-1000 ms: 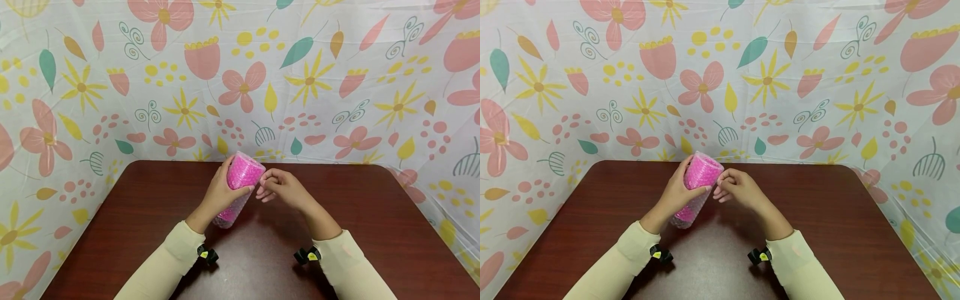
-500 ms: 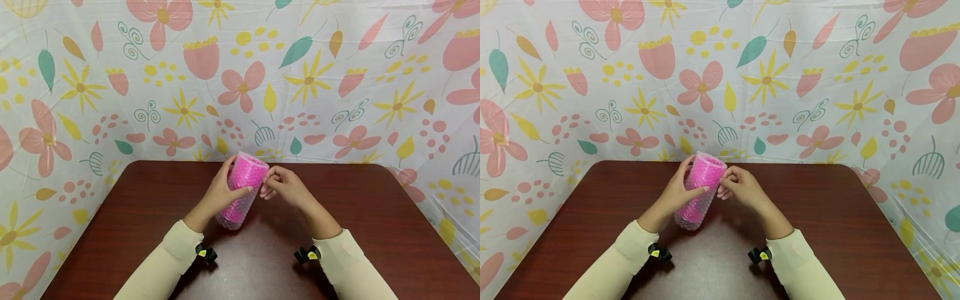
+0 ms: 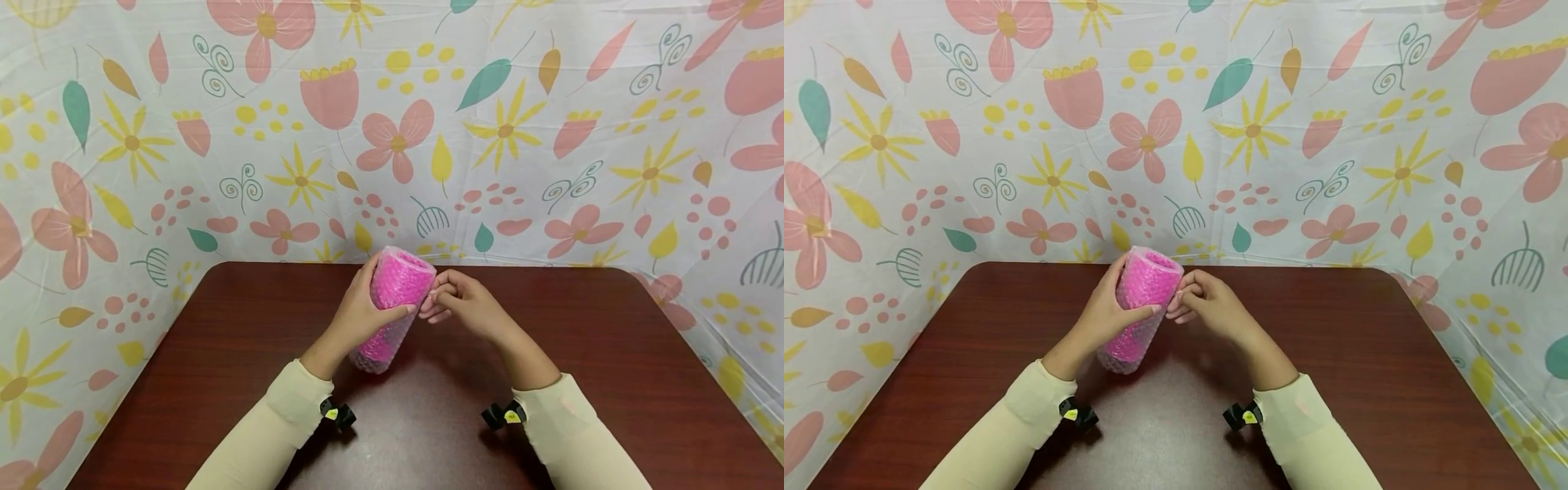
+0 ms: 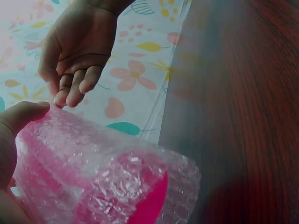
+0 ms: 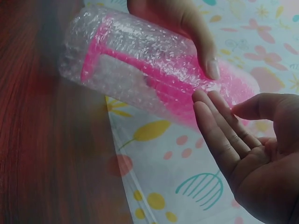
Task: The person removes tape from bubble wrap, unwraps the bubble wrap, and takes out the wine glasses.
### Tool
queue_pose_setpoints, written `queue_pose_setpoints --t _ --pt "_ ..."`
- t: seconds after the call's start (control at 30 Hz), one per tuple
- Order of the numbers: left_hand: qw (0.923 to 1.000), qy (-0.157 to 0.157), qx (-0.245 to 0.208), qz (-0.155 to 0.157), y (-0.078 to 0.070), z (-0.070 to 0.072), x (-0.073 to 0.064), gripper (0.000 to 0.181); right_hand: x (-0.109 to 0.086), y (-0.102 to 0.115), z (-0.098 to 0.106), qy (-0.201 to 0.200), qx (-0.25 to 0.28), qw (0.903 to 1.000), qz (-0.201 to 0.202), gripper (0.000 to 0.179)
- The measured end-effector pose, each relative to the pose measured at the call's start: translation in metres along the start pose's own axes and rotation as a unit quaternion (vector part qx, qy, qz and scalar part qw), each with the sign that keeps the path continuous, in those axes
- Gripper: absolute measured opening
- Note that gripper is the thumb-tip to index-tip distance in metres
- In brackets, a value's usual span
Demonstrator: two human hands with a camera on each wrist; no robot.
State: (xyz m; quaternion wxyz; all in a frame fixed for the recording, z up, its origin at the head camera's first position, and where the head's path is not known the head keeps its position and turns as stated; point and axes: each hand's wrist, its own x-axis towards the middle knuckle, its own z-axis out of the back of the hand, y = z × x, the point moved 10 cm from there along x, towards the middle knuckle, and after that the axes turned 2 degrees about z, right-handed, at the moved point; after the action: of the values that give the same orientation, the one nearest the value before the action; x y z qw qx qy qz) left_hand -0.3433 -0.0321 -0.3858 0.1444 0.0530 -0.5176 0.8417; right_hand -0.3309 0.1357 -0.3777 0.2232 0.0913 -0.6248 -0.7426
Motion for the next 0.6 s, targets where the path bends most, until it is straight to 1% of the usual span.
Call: queue_pose_setpoints --t 0.2,0.37,0.47,0.6 --pt "0.9998 -0.011 0.003 0.015 0.0011 0.0036 -0.0005 0.11 0.0002 -0.001 -0.0013 0.009 0.001 1.0 -0.002 0.02" --pt "0.9996 -0.012 0.002 0.025 0.0028 0.0042 -0.0015 0.109 -0.0001 -0.0008 0.0018 -0.001 -0.02 0.9998 0.0 0.018" --pt "0.9996 -0.01 0.001 0.027 0.0036 0.0035 -0.0015 0.11 -0.0002 -0.001 0.0018 -0.003 -0.013 0.9999 -0.002 0.016" --pt "0.9996 -0.007 0.003 0.026 0.0037 0.0023 -0.0014 0.11 -0.0001 -0.0011 -0.0002 0.001 0.006 1.0 -0.002 0.02"
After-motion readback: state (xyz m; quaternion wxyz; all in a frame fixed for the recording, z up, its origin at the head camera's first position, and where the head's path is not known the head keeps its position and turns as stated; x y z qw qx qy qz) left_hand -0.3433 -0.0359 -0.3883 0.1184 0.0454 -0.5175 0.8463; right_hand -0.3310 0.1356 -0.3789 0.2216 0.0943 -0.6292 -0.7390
